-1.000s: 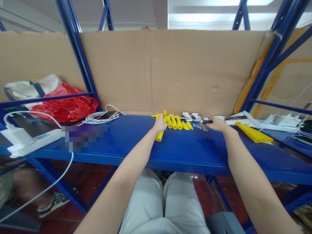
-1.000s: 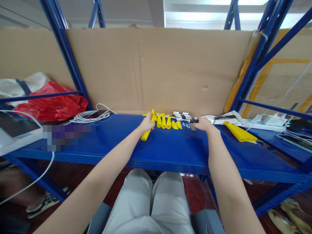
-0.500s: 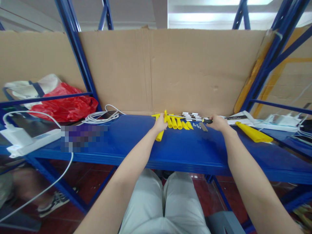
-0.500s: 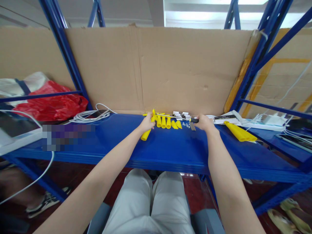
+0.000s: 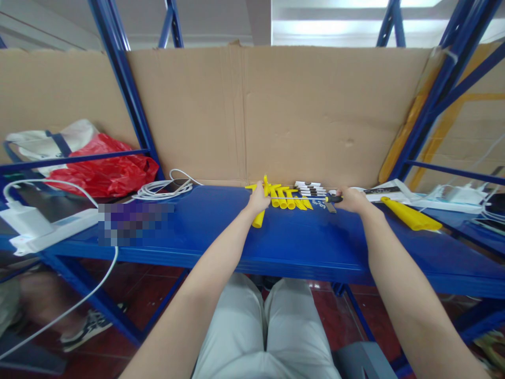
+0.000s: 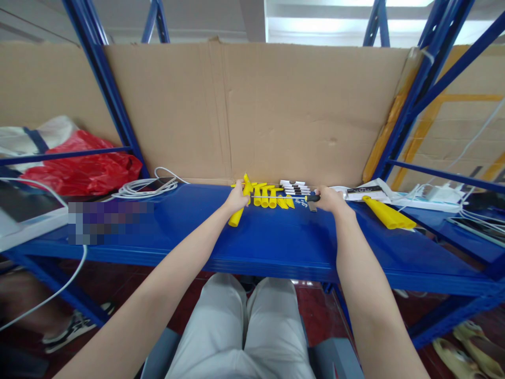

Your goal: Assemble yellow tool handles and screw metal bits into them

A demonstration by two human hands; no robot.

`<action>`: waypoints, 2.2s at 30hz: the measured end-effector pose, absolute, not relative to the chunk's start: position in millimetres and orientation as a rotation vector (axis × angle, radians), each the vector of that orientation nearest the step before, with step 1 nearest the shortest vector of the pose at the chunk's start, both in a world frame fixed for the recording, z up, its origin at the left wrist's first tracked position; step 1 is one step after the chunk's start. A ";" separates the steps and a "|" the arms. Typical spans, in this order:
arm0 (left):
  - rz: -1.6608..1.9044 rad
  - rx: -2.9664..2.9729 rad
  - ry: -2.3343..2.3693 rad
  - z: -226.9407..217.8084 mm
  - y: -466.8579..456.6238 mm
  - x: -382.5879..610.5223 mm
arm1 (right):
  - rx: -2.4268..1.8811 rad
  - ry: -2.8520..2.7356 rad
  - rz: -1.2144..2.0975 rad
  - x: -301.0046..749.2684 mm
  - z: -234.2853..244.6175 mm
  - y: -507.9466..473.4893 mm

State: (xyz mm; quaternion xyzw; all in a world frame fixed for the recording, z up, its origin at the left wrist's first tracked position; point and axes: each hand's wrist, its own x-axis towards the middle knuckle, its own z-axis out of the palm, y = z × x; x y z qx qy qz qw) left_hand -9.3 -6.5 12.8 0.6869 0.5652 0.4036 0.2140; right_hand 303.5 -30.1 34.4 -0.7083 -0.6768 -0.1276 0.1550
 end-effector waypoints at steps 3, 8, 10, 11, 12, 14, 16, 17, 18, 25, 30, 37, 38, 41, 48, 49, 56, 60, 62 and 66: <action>1.179 1.937 1.510 12.5 -6.9 -8.7 | -1.949 -2.048 -0.275 296.6 35.3 -31.6; 1.265 2.061 1.409 12.7 -9.2 -6.2 | -1.741 -2.258 -0.067 271.8 36.1 -34.2; 1.254 2.122 1.382 12.6 -10.0 -4.4 | -1.653 -2.329 0.028 260.3 34.4 -34.3; 1.239 2.155 1.366 12.7 -10.7 -3.1 | -1.616 -2.356 0.082 254.7 32.9 -34.2; 1.219 2.193 1.346 12.8 -11.4 -1.6 | -1.583 -2.379 0.136 249.4 30.9 -33.9; 1.171 2.274 1.307 13.0 -13.7 1.9 | -1.527 -2.417 0.208 240.2 26.1 -33.1; 1.128 2.352 1.280 13.0 -16.9 6.0 | -1.485 -2.442 0.228 233.1 21.1 -31.9; 1.111 2.387 1.265 12.9 -18.6 8.0 | -1.461 -2.447 0.242 230.4 19.0 -31.3; 1.096 2.421 1.246 12.6 -20.4 10.0 | -1.430 -2.440 0.264 228.0 17.2 -30.7; 0.912 2.597 1.146 11.4 -30.7 19.3 | -1.211 -2.070 0.186 214.9 18.4 -28.5; 0.837 2.674 1.141 12.2 -34.4 20.4 | -1.155 -1.979 0.155 211.0 19.4 -27.0; 0.875 2.696 1.126 10.3 -32.0 18.9 | -1.061 -1.921 0.243 210.4 15.2 -25.1; 0.873 2.709 1.135 10.2 -32.0 18.9 | -1.034 -1.912 0.248 210.7 15.2 -24.6; 0.821 2.769 1.185 11.0 -34.0 19.4 | -0.951 -1.884 0.239 212.4 14.9 -22.7; 0.735 2.862 1.288 14.0 -41.5 19.7 | -0.919 -1.859 0.267 215.5 13.9 -20.9; 0.733 2.869 1.294 14.3 -42.1 19.7 | -0.918 -1.854 0.270 215.7 14.1 -21.1; 0.720 2.871 1.328 16.5 -45.8 19.7 | -0.898 -1.825 0.326 214.4 16.4 -24.2; 0.706 2.855 1.353 18.4 -48.2 19.9 | -0.896 -1.806 0.344 212.8 17.2 -25.9; 0.696 2.854 1.360 18.8 -48.6 19.7 | -0.898 -1.805 0.337 212.5 17.5 -26.3; 0.714 2.850 1.325 17.5 -45.7 18.7 | -0.907 -1.803 0.315 212.0 17.4 -26.4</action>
